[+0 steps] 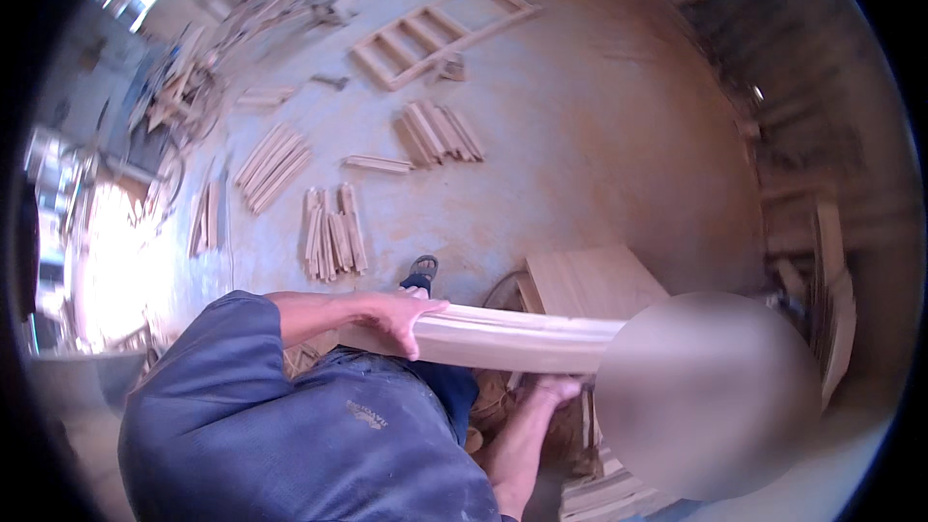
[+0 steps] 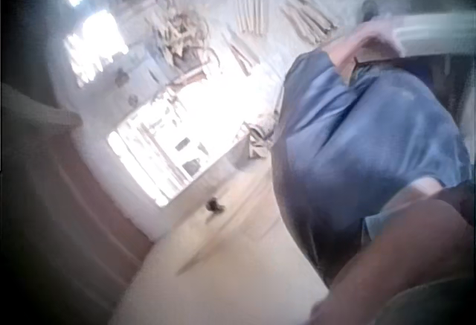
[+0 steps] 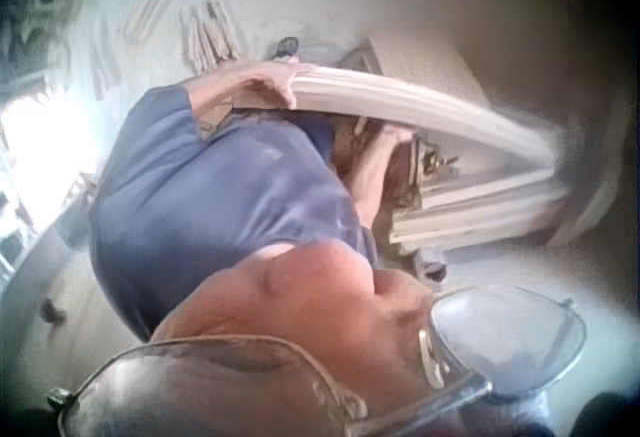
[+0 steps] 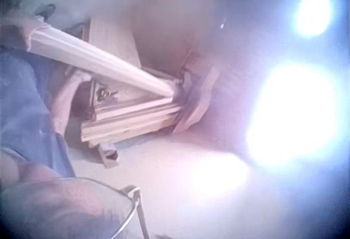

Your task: The person measures and cuts a large sheet of plywood on a table saw, then stacks the cut pieces. They use a tape measure to mark dimensions and guide the wood through the saw blade, repeating the process to produce multiple uniform pieces.

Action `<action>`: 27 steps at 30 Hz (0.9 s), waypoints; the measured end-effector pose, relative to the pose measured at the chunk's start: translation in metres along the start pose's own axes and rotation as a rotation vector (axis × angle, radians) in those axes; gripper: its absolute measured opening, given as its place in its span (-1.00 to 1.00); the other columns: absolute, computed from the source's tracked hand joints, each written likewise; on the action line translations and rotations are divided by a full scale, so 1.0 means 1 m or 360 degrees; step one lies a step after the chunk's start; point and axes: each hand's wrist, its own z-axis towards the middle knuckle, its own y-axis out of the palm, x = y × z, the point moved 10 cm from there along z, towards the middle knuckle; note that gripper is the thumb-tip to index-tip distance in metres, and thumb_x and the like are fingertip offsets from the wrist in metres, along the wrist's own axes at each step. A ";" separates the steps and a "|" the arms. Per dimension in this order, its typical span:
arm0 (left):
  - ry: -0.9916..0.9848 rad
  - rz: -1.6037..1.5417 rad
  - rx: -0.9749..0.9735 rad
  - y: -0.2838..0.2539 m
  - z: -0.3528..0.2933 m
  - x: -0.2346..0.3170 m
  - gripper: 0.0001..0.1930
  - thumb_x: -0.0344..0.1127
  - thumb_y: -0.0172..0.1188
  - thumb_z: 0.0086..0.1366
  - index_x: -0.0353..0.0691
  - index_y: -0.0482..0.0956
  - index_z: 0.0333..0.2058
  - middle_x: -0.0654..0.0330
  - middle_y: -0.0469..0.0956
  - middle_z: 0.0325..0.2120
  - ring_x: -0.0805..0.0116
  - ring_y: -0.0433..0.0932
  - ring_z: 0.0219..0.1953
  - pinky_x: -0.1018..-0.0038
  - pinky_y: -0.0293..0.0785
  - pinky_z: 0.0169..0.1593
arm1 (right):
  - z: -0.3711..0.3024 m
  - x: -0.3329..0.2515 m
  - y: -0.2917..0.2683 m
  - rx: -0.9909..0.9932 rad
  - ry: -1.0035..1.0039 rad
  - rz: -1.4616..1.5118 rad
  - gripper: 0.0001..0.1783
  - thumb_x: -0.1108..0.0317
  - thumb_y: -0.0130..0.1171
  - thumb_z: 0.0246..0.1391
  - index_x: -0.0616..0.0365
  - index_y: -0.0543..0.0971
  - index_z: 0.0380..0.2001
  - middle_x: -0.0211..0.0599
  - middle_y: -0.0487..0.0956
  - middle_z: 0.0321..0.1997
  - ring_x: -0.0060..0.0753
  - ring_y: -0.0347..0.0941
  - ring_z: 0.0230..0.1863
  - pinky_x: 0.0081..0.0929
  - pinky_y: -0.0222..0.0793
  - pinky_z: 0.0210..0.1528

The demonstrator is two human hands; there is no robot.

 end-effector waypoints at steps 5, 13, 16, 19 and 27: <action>-0.0011 0.0362 0.0357 -0.001 -0.102 -0.074 0.22 0.04 0.54 -0.25 -0.09 0.11 0.42 -0.23 0.26 0.14 -0.14 0.20 0.24 0.09 0.08 0.33 | -0.039 0.011 -0.005 0.0117 -0.0129 -0.0438 -0.35 -0.11 -0.23 0.37 0.11 0.37 0.29 -0.16 0.45 0.28 -0.04 0.36 0.27 0.04 0.31 0.30; -0.0134 0.0201 0.0441 0.013 -0.243 -0.216 0.19 0.10 0.51 -0.24 0.02 0.14 0.42 -0.26 0.25 0.18 -0.14 0.18 0.27 0.09 0.06 0.35 | -0.079 0.184 0.008 0.0035 0.0026 -0.1022 -0.36 -0.10 -0.23 0.38 0.12 0.37 0.29 -0.15 0.45 0.28 -0.03 0.37 0.26 0.03 0.32 0.30; -0.0166 0.0103 0.0504 0.008 -0.279 -0.259 0.20 0.12 0.52 -0.26 0.02 0.14 0.41 -0.22 0.29 0.16 -0.14 0.21 0.25 0.12 0.10 0.33 | -0.092 0.256 0.020 -0.0073 0.0133 -0.1181 -0.36 -0.10 -0.23 0.38 0.12 0.37 0.29 -0.15 0.45 0.28 -0.03 0.38 0.26 0.03 0.33 0.29; -0.0228 0.0004 0.0614 0.000 -0.310 -0.292 0.22 0.15 0.53 -0.27 0.00 0.15 0.41 -0.18 0.32 0.15 -0.13 0.23 0.24 0.12 0.14 0.31 | -0.098 0.327 0.031 -0.0196 0.0251 -0.1316 -0.36 -0.10 -0.24 0.38 0.12 0.37 0.29 -0.15 0.46 0.27 -0.03 0.38 0.25 0.03 0.33 0.29; -0.0413 -0.0171 0.0864 -0.001 -0.348 -0.357 0.22 0.18 0.54 -0.28 -0.02 0.16 0.40 -0.16 0.32 0.15 -0.09 0.23 0.25 0.12 0.14 0.33 | -0.097 0.443 0.077 -0.0371 0.0380 -0.1492 -0.36 -0.10 -0.24 0.38 0.12 0.37 0.29 -0.14 0.46 0.27 -0.02 0.39 0.24 0.02 0.35 0.28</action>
